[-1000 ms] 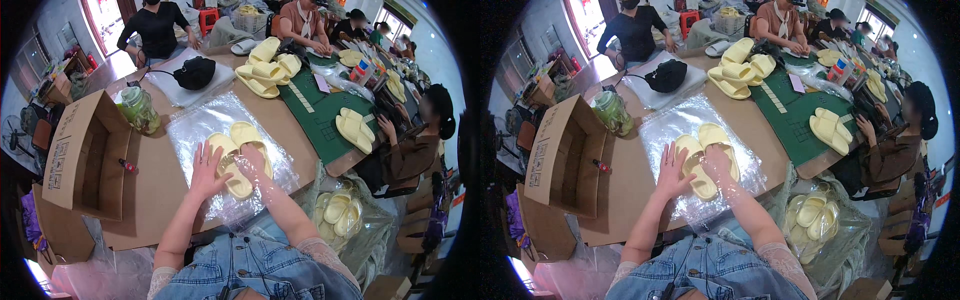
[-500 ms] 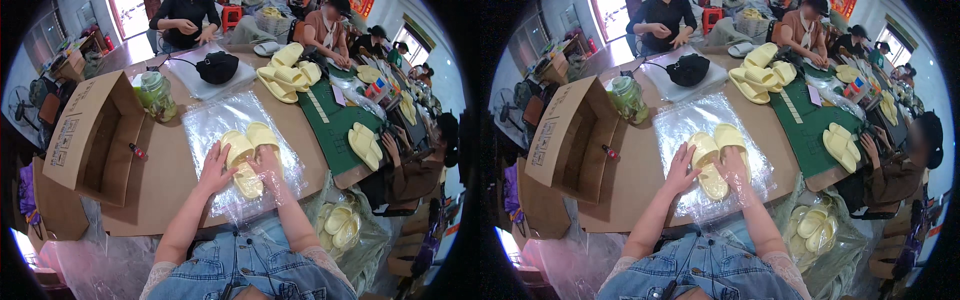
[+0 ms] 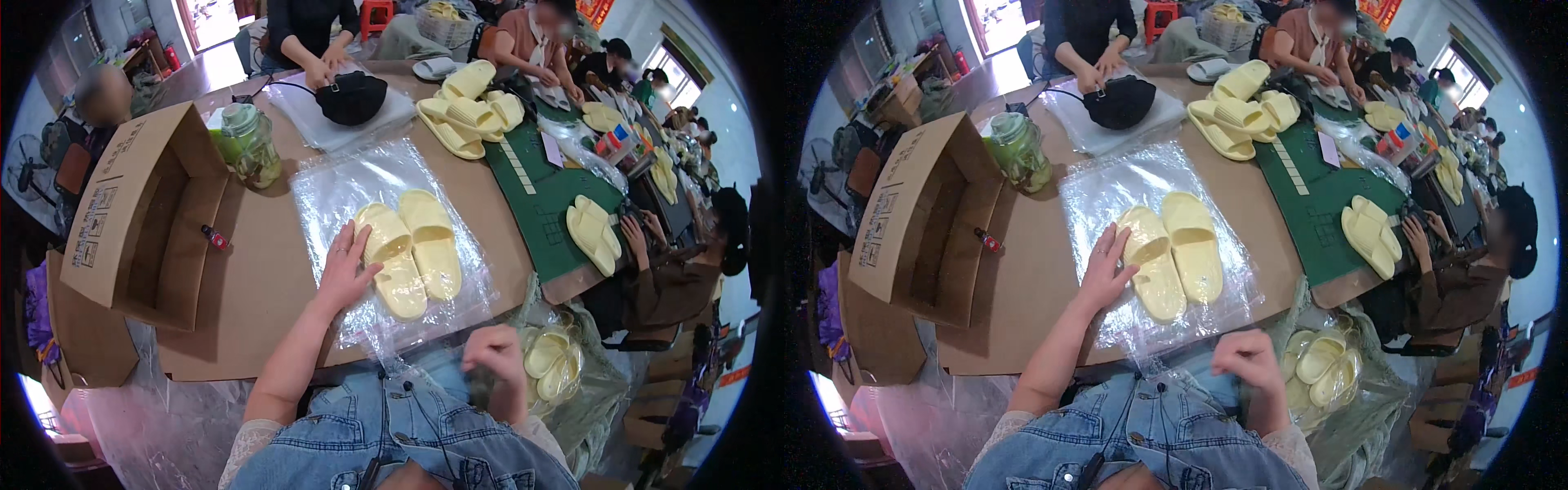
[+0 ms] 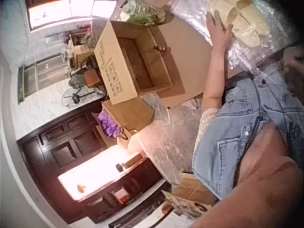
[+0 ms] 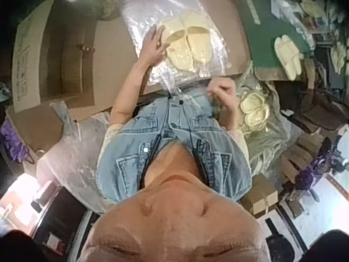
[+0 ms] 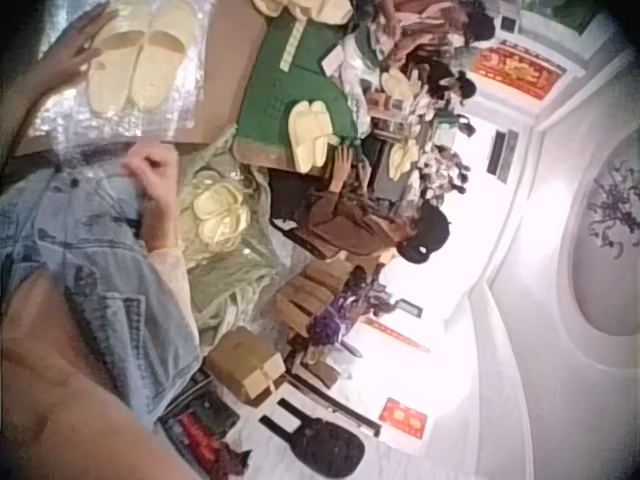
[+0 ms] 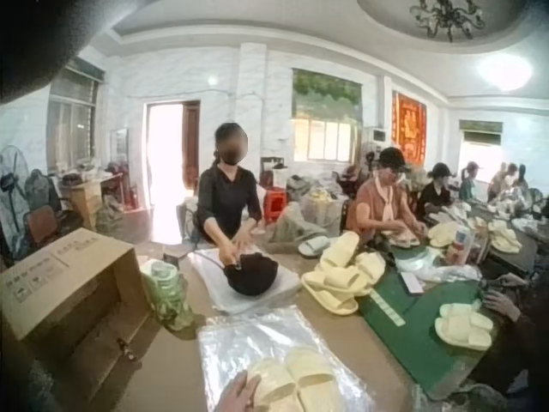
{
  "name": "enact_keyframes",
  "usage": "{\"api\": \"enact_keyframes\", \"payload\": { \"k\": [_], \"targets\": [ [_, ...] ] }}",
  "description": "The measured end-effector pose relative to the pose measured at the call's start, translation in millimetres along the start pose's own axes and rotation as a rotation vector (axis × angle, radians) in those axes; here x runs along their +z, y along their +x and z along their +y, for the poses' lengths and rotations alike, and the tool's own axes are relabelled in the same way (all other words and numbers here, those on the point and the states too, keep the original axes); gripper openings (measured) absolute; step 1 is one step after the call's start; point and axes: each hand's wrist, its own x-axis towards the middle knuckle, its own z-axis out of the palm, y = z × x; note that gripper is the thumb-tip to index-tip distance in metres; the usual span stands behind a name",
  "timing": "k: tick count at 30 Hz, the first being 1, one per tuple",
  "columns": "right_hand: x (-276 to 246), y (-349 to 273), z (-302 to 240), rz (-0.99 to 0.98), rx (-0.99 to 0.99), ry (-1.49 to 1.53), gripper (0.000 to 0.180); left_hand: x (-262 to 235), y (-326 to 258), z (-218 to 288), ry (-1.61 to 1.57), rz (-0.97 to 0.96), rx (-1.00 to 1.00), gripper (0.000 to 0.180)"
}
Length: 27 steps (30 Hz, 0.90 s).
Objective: The person repeatedly picks up pairs of yellow and black slippers from a pile on a table, places them onto a sheet of bubble wrap, and wraps them. The wrapped pairs are then placed into a large sack. The task is performed in a repetitive, one-at-a-time manner.
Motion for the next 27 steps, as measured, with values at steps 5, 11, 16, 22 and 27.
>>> {"api": "enact_keyframes", "payload": {
  "k": [5, 11, 16, 22, 27],
  "targets": [
    [4, 52, 4, 0.546, 0.006, -0.282, 0.010, 2, 1, -7, -0.035, 0.034, 0.023, 0.071],
    [22, 130, 21, 0.455, 0.027, -1.013, 0.043, 0, 3, -5, -0.061, 0.022, 0.012, 0.067],
    [29, 163, 64, 0.402, 0.135, -1.347, 0.060, -4, 2, -3, -0.088, 0.013, -0.007, 0.067],
    [21, 174, 102, 0.493, 0.095, -1.263, 0.055, -2, 4, -1, -0.052, 0.008, 0.017, 0.068],
    [20, 162, 91, 0.466, 0.038, -1.197, 0.042, -2, 5, -1, -0.026, 0.001, -0.005, 0.072]
  ]
}}
